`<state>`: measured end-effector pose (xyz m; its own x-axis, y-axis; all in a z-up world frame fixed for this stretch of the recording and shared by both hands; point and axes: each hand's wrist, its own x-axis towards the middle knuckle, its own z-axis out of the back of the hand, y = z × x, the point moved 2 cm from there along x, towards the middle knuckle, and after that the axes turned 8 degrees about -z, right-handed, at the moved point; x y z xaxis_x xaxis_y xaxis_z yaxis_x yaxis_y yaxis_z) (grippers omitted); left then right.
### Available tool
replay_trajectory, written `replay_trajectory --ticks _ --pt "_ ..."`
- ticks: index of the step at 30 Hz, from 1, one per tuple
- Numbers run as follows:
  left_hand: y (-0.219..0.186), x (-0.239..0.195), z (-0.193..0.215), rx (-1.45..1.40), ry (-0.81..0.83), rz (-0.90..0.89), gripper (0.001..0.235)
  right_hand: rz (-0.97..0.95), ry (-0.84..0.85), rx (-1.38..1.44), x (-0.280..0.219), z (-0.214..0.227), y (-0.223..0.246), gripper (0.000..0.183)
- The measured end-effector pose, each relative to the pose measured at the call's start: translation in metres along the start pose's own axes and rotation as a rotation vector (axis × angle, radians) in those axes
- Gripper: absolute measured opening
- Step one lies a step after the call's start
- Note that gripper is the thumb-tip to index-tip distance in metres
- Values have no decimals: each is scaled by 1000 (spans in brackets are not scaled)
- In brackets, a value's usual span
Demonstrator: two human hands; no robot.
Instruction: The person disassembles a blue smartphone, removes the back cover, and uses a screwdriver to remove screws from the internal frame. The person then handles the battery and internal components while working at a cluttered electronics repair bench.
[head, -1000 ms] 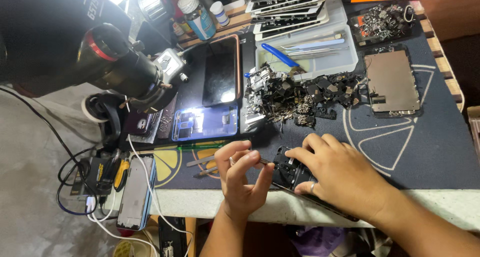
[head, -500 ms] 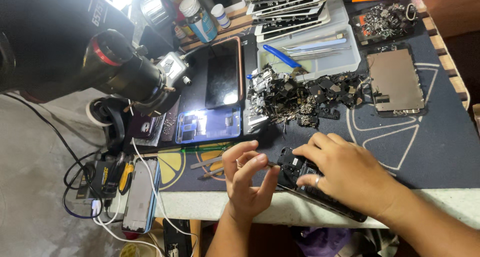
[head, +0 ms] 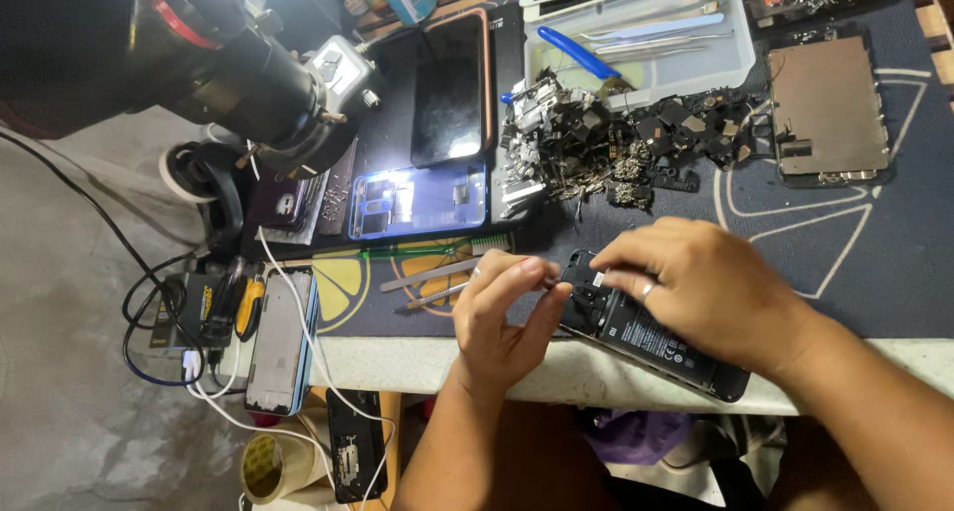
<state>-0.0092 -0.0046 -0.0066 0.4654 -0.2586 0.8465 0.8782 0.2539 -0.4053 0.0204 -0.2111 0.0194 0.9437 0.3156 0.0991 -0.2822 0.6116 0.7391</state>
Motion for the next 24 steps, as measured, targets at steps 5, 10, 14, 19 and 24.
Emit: replay_trajectory --ticks 5,10,14,19,24 --pt "4 -10 -4 -44 -84 13 59 30 21 -43 -1 -4 -3 22" --pt "7 -16 -2 -53 -203 30 62 56 18 -47 -2 -4 -2 22" --pt "6 -18 -1 -86 -245 79 61 74 24 -46 -2 -5 4 23" --pt "6 -17 -1 -93 -240 84 61 34 57 -45 -4 -9 9 19" --pt "4 -18 2 -189 -273 171 58 51 6 -40 -3 -8 11 15"
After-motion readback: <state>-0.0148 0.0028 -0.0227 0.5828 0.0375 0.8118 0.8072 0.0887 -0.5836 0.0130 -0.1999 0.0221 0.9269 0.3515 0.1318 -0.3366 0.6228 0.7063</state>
